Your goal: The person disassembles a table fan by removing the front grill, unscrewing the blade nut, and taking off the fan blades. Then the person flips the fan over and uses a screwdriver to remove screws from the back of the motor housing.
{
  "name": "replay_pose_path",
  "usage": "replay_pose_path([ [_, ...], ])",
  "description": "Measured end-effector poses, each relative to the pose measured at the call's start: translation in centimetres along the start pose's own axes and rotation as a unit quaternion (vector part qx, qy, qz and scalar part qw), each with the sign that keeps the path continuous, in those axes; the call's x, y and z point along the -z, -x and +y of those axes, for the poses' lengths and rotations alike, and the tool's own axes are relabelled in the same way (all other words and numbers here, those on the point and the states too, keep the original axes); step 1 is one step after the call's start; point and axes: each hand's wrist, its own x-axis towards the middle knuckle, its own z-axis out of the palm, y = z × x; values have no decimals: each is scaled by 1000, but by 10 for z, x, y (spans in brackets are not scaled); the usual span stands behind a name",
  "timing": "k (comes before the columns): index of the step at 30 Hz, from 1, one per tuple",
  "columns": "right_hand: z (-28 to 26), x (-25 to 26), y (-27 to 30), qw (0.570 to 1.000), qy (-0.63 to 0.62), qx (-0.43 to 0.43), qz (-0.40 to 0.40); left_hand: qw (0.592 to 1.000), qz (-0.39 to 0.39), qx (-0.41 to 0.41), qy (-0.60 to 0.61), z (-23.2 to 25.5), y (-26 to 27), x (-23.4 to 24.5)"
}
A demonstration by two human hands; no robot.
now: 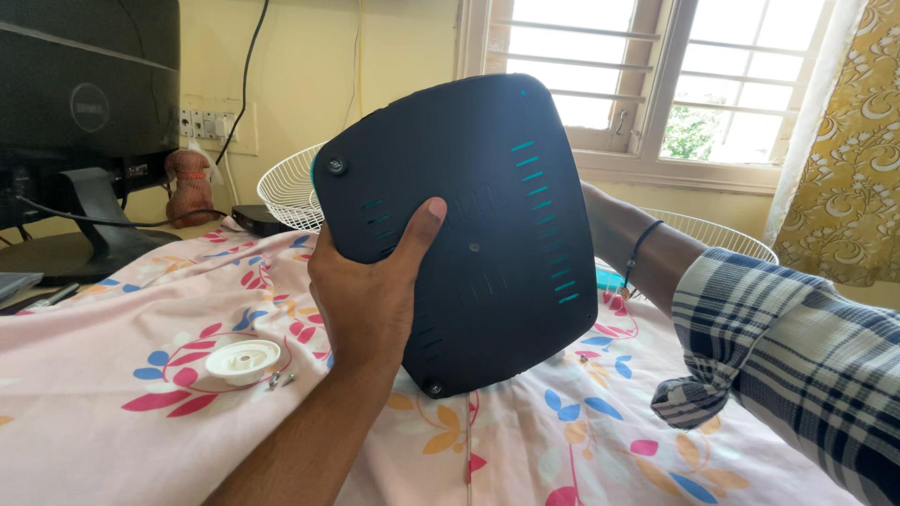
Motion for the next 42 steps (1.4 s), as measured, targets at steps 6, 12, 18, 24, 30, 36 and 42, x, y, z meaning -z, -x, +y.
replay_pose_path([
  [6,2,-2,21,998,-31,-40,27,1000,-18,-8,1,-2,1,-2],
  [12,2,-25,80,997,-48,-52,1,999,9,-13,-34,-8,0,-11],
  [18,1,-39,140,988,41,-68,129,996,5,-28,-87,-16,-11,-8],
  [24,17,-32,183,970,159,-51,175,999,-37,-29,13,-23,-18,9],
  [30,29,-54,189,933,318,-38,166,999,-37,24,-4,-22,-25,19],
  [36,46,-76,180,873,457,-55,162,997,-50,-7,-59,-18,-21,14],
  [42,50,-81,176,809,557,-16,189,993,-42,-33,-102,-14,-18,10],
])
